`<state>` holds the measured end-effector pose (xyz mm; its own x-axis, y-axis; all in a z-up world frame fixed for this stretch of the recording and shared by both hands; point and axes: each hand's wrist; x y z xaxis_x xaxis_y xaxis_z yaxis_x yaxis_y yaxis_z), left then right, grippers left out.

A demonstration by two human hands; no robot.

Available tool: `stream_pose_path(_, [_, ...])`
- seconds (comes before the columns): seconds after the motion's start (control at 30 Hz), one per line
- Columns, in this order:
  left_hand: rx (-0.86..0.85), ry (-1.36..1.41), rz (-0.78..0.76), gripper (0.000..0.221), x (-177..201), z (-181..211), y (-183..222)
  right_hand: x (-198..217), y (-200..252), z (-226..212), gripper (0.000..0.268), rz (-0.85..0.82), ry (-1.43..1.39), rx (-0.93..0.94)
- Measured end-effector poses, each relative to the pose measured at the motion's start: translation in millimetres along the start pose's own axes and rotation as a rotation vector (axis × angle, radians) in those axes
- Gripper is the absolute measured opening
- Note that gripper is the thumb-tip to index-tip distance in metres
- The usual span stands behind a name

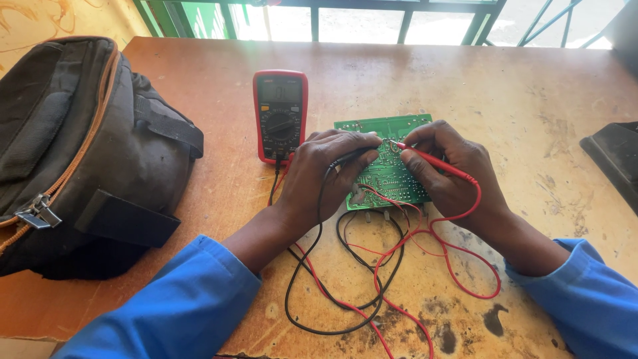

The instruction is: Using a digital multimeter to test various points and components on a printed circuit board for diagnostics.

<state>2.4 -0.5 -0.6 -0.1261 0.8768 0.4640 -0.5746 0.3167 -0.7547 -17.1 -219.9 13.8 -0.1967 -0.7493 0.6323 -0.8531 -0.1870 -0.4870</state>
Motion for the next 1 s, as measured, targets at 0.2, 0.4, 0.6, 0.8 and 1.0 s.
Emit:
stream_pose_path(0.2, [0.0,0.0,-0.001,0.018,-0.1,0.2,-0.2,-0.3,0.5,-2.0,0.013,-0.002,0.015,-0.007])
stream_pose_path(0.4, [-0.001,0.0,-0.002,0.019,0.4,0.4,-0.1,-0.1,0.4,-2.1,0.013,0.001,0.044,-0.009])
stream_pose_path(0.6, [0.002,0.0,-0.004,0.019,0.9,1.5,-0.1,-0.1,-0.1,0.3,0.014,-0.007,0.045,0.004])
stream_pose_path(0.8, [0.012,-0.001,0.001,0.019,-0.5,0.4,0.0,0.6,-0.2,-1.2,0.014,-0.007,0.058,0.013])
stream_pose_path(1.0, [0.005,-0.001,-0.006,0.019,-0.5,-0.2,-0.2,-0.1,0.0,0.4,0.013,-0.004,0.047,0.003])
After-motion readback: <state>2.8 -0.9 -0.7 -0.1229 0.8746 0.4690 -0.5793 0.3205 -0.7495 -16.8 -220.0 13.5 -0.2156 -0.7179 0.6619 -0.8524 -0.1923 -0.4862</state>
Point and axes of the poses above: each hand's wrist, its own y-axis away from the middle knuckle, its own x-axis out of the back of the hand, z = x × y, and after that the axes turned 1 degree about x, right-handed
